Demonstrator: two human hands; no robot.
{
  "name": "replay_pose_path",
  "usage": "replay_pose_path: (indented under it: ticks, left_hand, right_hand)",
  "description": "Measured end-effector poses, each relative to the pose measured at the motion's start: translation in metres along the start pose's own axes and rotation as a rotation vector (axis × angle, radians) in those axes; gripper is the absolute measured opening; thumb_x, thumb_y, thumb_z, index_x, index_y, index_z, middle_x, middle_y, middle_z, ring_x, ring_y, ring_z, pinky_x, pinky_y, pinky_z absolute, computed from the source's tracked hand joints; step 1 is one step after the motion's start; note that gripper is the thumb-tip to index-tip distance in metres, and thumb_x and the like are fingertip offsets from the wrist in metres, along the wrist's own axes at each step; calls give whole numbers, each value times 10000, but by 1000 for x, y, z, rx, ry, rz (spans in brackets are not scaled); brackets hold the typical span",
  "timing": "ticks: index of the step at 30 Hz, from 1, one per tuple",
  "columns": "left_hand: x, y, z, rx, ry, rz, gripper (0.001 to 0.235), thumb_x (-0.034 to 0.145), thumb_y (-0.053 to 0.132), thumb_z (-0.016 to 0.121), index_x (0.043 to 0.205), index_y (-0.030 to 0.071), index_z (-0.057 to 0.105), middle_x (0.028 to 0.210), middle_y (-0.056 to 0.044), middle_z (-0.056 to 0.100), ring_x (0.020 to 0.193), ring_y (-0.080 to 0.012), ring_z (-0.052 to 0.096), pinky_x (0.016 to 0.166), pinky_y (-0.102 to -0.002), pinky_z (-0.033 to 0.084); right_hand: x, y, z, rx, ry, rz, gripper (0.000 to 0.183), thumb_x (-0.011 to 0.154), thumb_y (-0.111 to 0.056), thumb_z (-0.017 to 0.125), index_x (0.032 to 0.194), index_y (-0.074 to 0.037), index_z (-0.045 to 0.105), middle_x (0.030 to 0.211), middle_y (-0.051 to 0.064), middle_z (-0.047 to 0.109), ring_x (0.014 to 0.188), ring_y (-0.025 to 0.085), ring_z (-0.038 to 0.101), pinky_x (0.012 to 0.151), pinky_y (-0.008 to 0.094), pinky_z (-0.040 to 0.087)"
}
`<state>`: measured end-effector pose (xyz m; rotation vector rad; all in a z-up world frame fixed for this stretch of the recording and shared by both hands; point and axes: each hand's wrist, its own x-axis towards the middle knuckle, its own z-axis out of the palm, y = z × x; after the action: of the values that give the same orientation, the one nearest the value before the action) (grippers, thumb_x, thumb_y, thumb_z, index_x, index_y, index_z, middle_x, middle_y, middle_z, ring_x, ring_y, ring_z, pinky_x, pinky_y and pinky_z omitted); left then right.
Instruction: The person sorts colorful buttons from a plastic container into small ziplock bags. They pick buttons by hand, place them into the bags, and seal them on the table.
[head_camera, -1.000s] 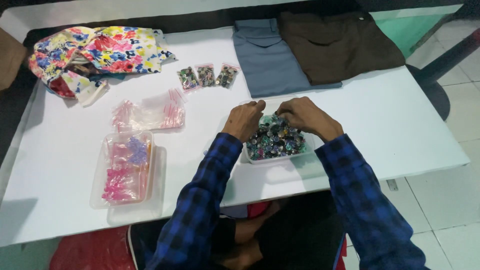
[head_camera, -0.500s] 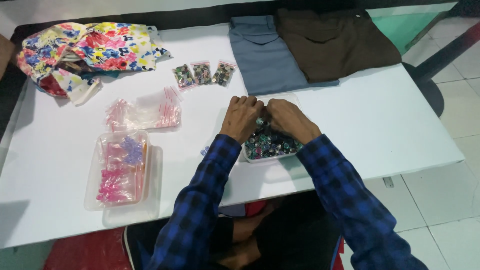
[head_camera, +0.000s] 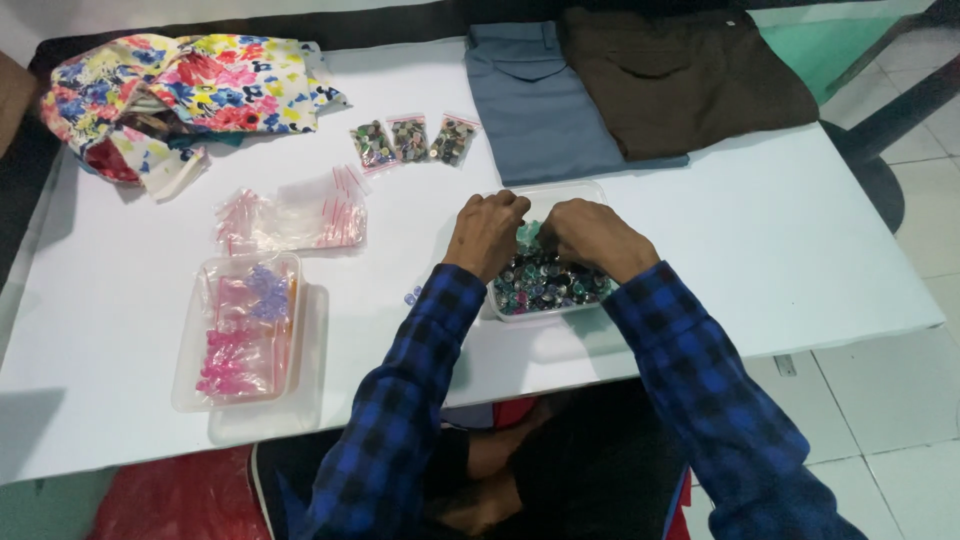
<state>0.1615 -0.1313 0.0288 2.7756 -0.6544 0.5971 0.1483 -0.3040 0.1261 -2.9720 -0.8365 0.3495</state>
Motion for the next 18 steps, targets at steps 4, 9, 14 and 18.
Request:
replay_pose_path:
  ticks: [4,9,14,18]
  left_hand:
    - [-1,2,-8,-26,13,-17,129,950,134,642,1054,209,644,981,0,659,854,-213,722,777,-333,504]
    - [-1,4,-13,12,4,-10,176,939,85,642,1070,202,634,1006,-12,666,854,-207,728,774,-338,513]
    - [-1,1,-9,16,10,8,204,920,83,648,1076,211,623,998,-9,658,867,-203,717,785,-338,502]
    - [0,2,-12,25,12,18,208,890,89,670,1046,221,627,987,13,655,857,-183,709,795,-327,487]
  right_hand:
    - [2,5,8,-31,13,10,225,735,-105,689,911,32,721,830,243,738,846,464,741,674,552,603]
    - [-3,10,3,70,78,-58,238,778,-73,649,989,-26,747,982,212,737,950,486,715,764,590,597]
    - [4,5,20,45,60,-59,287,818,-51,603,1081,48,662,977,292,718,960,511,701,753,606,593]
    - [30,30,56,77,219,24,220,840,-97,585,1043,-10,593,856,220,697,851,474,718,659,568,582]
